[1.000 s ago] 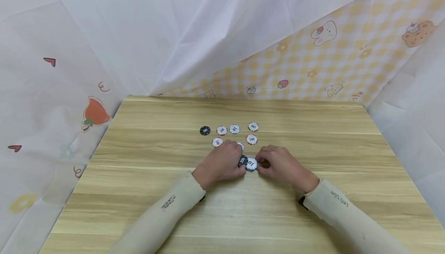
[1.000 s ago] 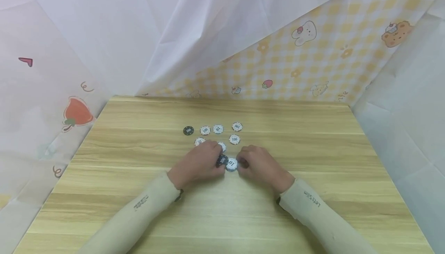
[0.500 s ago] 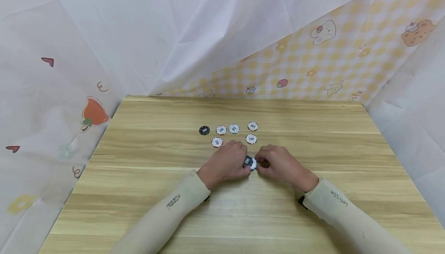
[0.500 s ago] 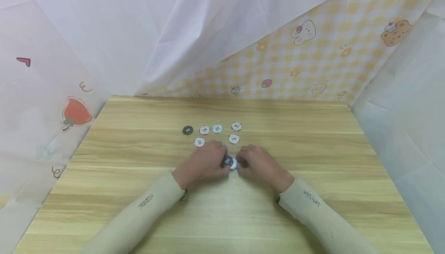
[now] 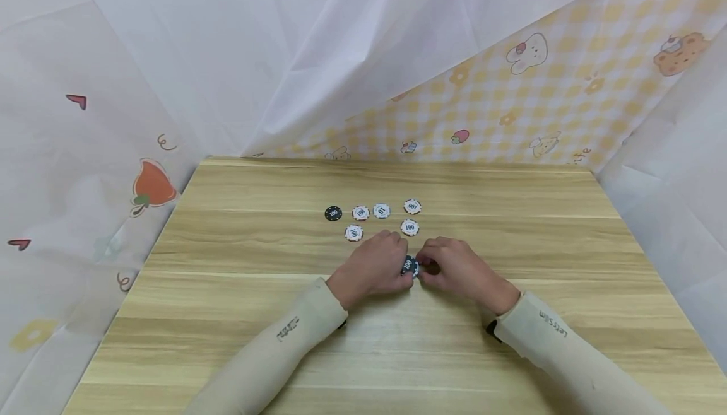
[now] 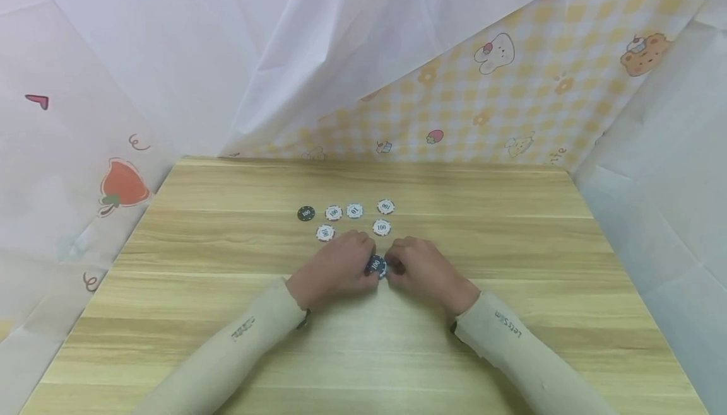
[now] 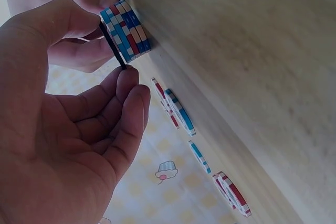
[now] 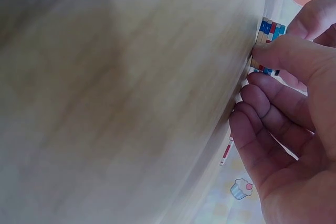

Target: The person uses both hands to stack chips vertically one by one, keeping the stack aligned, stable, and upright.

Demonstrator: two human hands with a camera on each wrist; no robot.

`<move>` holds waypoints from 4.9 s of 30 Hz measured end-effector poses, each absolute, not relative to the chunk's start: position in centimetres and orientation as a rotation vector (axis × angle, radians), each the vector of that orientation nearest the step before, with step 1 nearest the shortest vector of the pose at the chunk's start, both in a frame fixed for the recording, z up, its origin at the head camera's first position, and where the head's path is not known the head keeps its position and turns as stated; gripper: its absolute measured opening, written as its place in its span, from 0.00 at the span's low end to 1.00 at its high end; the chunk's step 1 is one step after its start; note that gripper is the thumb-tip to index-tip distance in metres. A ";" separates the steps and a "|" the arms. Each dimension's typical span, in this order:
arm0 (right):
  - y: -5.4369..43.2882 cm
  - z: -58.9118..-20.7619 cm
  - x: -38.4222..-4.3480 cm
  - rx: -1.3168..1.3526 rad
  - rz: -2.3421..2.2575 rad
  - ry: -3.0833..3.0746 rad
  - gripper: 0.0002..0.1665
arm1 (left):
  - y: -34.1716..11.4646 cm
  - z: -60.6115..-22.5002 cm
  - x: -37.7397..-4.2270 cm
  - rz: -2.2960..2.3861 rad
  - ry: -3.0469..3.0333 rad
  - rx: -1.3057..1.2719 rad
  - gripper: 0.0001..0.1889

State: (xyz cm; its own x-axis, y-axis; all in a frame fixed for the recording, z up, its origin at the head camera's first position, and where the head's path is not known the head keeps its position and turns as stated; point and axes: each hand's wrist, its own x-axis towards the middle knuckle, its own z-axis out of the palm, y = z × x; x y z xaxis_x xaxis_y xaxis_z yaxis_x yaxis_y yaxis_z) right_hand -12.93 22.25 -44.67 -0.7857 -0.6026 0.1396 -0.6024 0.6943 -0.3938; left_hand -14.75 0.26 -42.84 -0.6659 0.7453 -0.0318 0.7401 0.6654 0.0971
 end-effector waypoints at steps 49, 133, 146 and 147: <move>22.1 -44.9 -12.7 -1.003 -0.651 2.922 0.10 | -6.8 -43.9 -15.9 0.236 2.918 1.070 0.17; 22.0 -44.7 -12.5 -1.016 -0.632 2.933 0.10 | -7.4 -43.5 -18.4 0.102 2.932 0.911 0.24; 22.0 -44.7 -12.6 -0.992 -0.642 2.921 0.11 | -6.9 -43.7 -17.5 0.162 2.945 0.962 0.20; 22.0 -44.7 -12.6 -0.992 -0.641 2.921 0.11 | -6.8 -43.7 -17.5 0.167 2.947 0.967 0.20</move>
State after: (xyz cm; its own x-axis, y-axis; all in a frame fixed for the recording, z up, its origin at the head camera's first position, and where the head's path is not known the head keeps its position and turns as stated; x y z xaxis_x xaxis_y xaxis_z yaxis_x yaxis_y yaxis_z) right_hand -12.59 22.01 -44.67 -0.8016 -0.5820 0.1370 -0.5859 0.7190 -0.3739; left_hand -17.47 -6.83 -43.67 -0.8055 0.5925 0.0002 0.5887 0.8004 0.1130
